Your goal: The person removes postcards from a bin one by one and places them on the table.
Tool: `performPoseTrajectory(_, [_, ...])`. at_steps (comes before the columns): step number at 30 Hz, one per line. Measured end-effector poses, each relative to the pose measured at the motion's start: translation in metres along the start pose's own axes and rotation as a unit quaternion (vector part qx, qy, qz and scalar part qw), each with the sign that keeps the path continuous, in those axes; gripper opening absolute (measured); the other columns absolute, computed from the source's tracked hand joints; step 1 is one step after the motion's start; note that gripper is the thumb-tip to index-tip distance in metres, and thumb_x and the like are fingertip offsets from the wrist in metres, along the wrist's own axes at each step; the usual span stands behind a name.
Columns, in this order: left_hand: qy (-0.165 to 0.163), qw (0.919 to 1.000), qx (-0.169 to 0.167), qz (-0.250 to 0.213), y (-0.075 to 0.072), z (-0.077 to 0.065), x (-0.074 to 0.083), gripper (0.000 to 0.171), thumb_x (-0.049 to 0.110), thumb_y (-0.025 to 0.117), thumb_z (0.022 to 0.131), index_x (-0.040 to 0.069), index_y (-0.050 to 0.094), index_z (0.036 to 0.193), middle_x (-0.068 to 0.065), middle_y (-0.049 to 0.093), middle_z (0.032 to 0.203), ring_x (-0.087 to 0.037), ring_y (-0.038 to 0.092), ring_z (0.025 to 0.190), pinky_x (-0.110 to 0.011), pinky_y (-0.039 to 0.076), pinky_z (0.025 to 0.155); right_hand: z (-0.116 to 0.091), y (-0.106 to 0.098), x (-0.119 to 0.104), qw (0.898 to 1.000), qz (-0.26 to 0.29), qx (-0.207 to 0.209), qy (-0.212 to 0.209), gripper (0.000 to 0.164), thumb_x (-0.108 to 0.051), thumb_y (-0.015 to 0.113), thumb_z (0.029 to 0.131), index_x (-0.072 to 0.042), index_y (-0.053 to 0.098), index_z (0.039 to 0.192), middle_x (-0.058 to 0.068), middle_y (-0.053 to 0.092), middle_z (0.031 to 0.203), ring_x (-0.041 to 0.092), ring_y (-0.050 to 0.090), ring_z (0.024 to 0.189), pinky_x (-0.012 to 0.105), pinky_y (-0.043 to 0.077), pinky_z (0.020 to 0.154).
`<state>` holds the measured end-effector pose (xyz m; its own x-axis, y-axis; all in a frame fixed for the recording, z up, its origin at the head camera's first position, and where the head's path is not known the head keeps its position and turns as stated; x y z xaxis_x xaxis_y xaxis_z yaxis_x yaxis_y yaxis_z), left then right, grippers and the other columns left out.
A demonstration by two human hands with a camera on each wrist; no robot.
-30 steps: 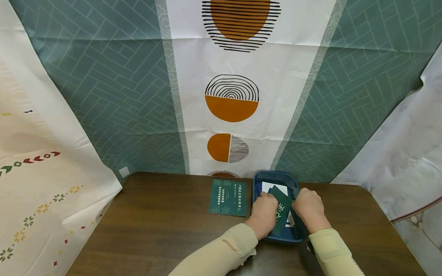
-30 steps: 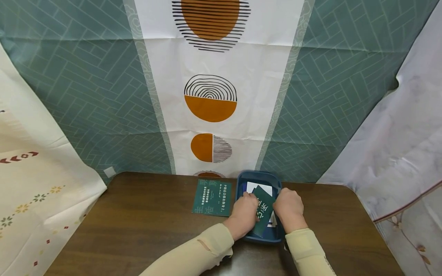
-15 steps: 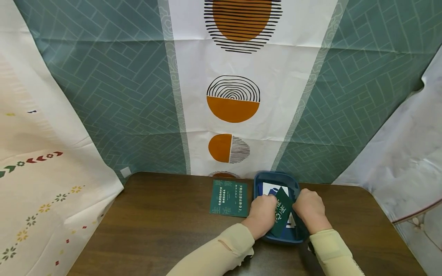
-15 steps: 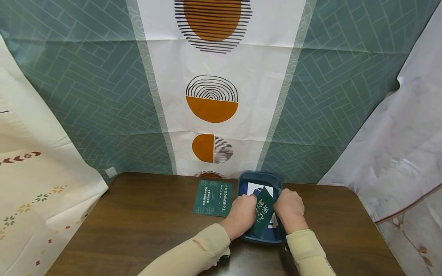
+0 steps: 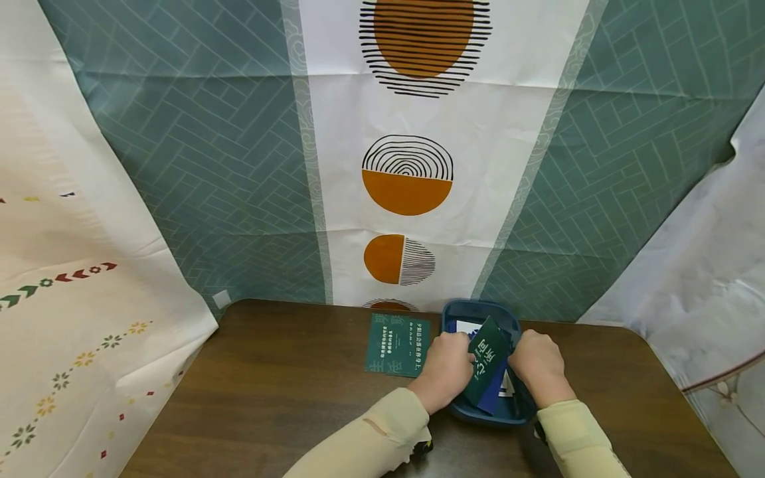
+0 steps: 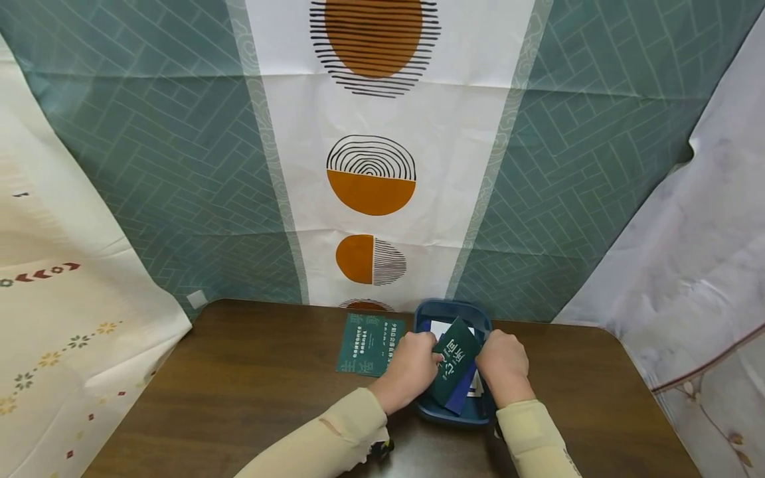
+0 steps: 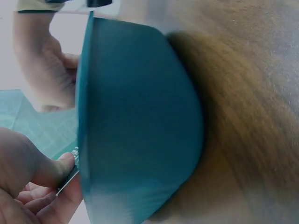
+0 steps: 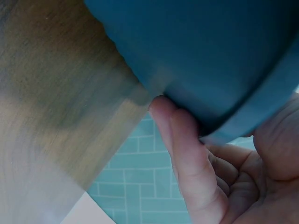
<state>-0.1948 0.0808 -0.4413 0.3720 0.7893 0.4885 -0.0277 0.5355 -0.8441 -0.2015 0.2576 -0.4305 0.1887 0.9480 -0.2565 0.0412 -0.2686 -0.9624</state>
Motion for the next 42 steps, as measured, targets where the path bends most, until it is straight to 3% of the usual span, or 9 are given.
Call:
performPoseTrajectory(9, [-0.019, 0.9940, 0.041, -0.099, -0.024, -0.002, -0.010, 0.017, 0.017, 0.065, 0.087, 0.012, 0.056, 0.072, 0.004, 0.049, 0.060, 0.000, 0.047, 0.052, -0.018, 0.031, 0.043, -0.001, 0.002, -0.001, 1.000, 0.000, 0.001, 0.009, 0.028, -0.013, 0.061, 0.076, 0.011, 0.056, 0.091, 0.021, 0.057, 0.078, 0.026, 0.052, 0.060, 0.045, 0.049, 0.054])
performPoseTrajectory(14, [-0.032, 0.9882, 0.066, -0.134, -0.037, -0.001, -0.018, 0.015, 0.019, 0.065, 0.087, 0.005, 0.064, 0.092, -0.002, 0.061, 0.076, 0.000, 0.045, 0.049, -0.018, 0.033, 0.043, 0.001, 0.003, 0.000, 1.000, -0.005, 0.001, 0.013, 0.030, -0.013, 0.062, 0.076, 0.012, 0.056, 0.092, 0.024, 0.057, 0.081, 0.028, 0.053, 0.061, 0.047, 0.049, 0.056])
performPoseTrajectory(16, [-0.029, 0.9865, 0.082, -0.139, -0.042, -0.002, -0.022, 0.019, 0.020, 0.065, 0.087, 0.005, 0.065, 0.100, -0.003, 0.064, 0.081, 0.000, 0.045, 0.047, -0.019, 0.036, 0.043, 0.001, 0.003, 0.000, 1.000, -0.006, -0.001, 0.014, 0.030, -0.013, 0.062, 0.076, 0.012, 0.056, 0.093, 0.024, 0.057, 0.081, 0.028, 0.053, 0.061, 0.046, 0.049, 0.056])
performPoseTrajectory(20, [-0.027, 0.9825, 0.107, -0.150, -0.052, -0.003, -0.031, 0.014, 0.020, 0.064, 0.088, 0.007, 0.064, 0.094, 0.001, 0.058, 0.070, -0.004, 0.043, 0.043, -0.022, 0.034, 0.040, 0.001, 0.002, -0.001, 1.000, -0.005, -0.007, 0.017, 0.029, -0.013, 0.061, 0.077, 0.011, 0.056, 0.093, 0.022, 0.057, 0.079, 0.027, 0.052, 0.060, 0.045, 0.049, 0.055])
performPoseTrajectory(27, [-0.039, 0.9732, 0.157, -0.163, -0.069, -0.001, -0.053, 0.013, 0.020, 0.068, 0.085, 0.008, 0.064, 0.087, 0.006, 0.051, 0.062, -0.002, 0.048, 0.050, -0.019, 0.041, 0.046, 0.000, 0.003, -0.001, 1.000, -0.008, 0.000, 0.015, 0.029, -0.012, 0.061, 0.077, 0.012, 0.056, 0.093, 0.024, 0.057, 0.080, 0.027, 0.053, 0.060, 0.045, 0.049, 0.055])
performPoseTrajectory(31, [-0.053, 0.9667, 0.182, -0.172, -0.080, -0.001, -0.068, 0.012, 0.020, 0.068, 0.084, 0.009, 0.064, 0.084, 0.006, 0.047, 0.058, -0.005, 0.047, 0.049, -0.022, 0.040, 0.046, 0.001, 0.004, -0.001, 1.000, -0.010, -0.002, 0.017, 0.029, -0.012, 0.061, 0.077, 0.012, 0.057, 0.093, 0.024, 0.057, 0.081, 0.028, 0.053, 0.061, 0.045, 0.049, 0.055])
performPoseTrajectory(42, [-0.107, 0.9505, 0.226, -0.185, -0.100, -0.004, -0.108, 0.018, 0.026, 0.069, 0.084, 0.008, 0.066, 0.087, 0.006, 0.056, 0.064, -0.007, 0.053, 0.053, -0.025, 0.045, 0.049, 0.000, 0.003, -0.003, 1.000, -0.013, -0.004, 0.023, 0.029, -0.012, 0.061, 0.078, 0.012, 0.056, 0.094, 0.025, 0.057, 0.081, 0.028, 0.053, 0.062, 0.045, 0.049, 0.055])
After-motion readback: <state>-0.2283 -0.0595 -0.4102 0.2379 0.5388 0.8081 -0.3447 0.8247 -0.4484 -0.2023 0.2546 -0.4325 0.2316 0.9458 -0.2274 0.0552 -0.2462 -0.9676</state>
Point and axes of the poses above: each hand's wrist, its own z-axis towards the middle knuckle, its own y-axis out of the palm, x = y × z, the point moved 2 cm from there along z, towards the middle knuckle
